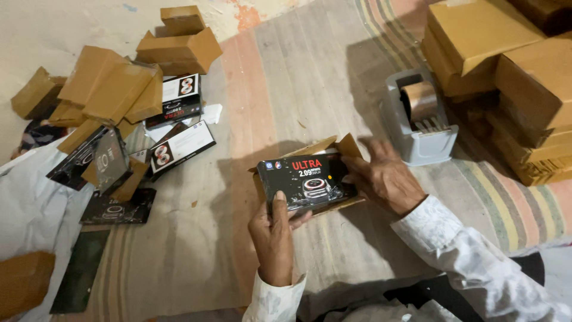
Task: The person places small product boxes into larger brown cardboard boxes, folds the flaps, and seals them with packing tape using a tape dispenser. The person repeats this process for multiple items, stacking the sealed boxes to the side.
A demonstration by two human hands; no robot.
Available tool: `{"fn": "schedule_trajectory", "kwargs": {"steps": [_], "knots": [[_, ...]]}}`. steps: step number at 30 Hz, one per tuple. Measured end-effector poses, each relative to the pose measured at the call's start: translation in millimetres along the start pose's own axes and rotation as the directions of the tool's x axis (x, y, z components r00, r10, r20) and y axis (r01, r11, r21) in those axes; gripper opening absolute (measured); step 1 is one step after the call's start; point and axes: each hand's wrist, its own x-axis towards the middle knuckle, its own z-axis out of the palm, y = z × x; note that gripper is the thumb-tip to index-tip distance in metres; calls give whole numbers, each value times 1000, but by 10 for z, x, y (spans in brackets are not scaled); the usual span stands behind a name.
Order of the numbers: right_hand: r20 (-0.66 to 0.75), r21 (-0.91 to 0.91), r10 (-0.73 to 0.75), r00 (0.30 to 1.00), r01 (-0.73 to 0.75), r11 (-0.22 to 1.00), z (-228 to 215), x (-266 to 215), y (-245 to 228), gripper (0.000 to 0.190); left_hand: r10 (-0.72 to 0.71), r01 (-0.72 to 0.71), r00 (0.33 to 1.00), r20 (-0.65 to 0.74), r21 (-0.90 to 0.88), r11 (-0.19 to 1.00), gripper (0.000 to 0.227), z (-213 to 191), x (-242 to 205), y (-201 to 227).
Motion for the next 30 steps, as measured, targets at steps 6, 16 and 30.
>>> {"fn": "schedule_trajectory", "kwargs": {"steps": [6, 16, 30], "knots": [[208, 148, -184, 961, 155, 977, -263, 372, -349, 92, -114, 74, 984, 136, 271, 960, 44, -203, 203, 168], [554, 418, -179, 813, -85, 904, -169, 787, -350, 132, -12, -172, 909, 416, 404, 899, 53, -442, 512, 120], [424, 478, -194, 884, -36, 878, -169, 686, 211, 132, -366, -481, 761, 536, 845, 235, 79, -56, 1528, -248]]}}
